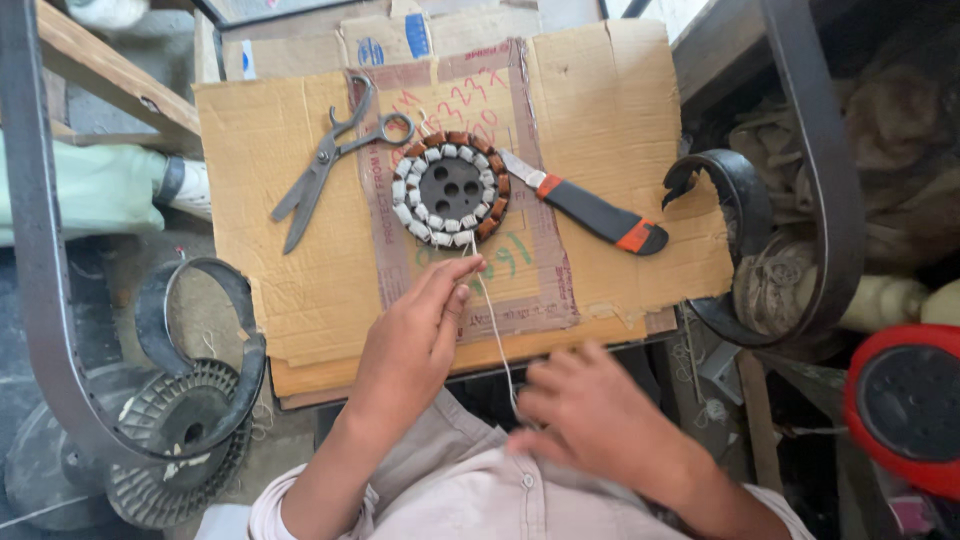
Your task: The person is repairing a circular electrical component, likely a stator, by hand. They repeatedly thread a white string or wire through the slots of the component, pulling it tight to secure the windings. Tools like scissors and a knife are visible on the work surface but are not used during the clip.
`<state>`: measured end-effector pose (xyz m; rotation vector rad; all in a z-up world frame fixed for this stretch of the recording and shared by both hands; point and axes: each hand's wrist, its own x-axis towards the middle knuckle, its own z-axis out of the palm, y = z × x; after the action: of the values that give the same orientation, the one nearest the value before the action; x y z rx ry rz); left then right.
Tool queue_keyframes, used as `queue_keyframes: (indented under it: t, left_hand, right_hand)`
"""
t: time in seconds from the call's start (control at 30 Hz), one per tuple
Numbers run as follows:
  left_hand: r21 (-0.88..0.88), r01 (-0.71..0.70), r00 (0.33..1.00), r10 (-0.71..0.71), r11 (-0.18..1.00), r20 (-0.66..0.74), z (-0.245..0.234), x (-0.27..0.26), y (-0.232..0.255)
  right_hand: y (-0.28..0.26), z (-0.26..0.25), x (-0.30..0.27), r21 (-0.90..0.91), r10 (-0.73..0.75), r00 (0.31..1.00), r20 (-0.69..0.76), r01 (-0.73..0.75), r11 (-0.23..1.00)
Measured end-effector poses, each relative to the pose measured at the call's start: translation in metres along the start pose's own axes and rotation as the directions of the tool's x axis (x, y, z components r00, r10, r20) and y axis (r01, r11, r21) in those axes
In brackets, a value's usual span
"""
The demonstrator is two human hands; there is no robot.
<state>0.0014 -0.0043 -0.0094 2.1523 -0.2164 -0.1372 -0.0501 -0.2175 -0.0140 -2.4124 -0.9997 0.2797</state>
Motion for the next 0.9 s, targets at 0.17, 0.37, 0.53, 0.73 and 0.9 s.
queue_keyframes:
  t: [0.17,0.37,0.53,0.73,0.9]
  left_hand:
    - [-0.065,0.021,1.0,-0.02,0.998,0.015,0.009,-0.004,0.002]
    - [-0.058,0.063,0.998,-0.064,0.996,-0.018,0.011,-0.005,-0.002]
    - [-0.357,0.158,0.987,-0.144,0.921,0.065,0.01,-0.001,-0.01]
    - [-0.427,0.211,0.976,-0.166,0.879,0.141,0.016,-0.004,-0.016]
    - [-0.422,0.188,0.981,-0.149,0.887,0.125,0.017,-0.006,-0.014]
  right_hand:
    - [0.023,0.015,0.048,-0.048,0.261,0.857,-0.445,-0.314,0.948]
    - [0.033,0.046,0.081,0.019,0.278,0.817,-0.506,-0.311,0.95]
    - [0.015,0.027,0.037,-0.027,0.082,0.964,-0.252,-0.091,0.995]
    - [0.007,-0.007,-0.004,0.334,-0.112,0.965,0.237,0.027,0.942]
    - [0.031,0.007,0.046,0.01,0.299,0.88,-0.37,-0.318,0.948]
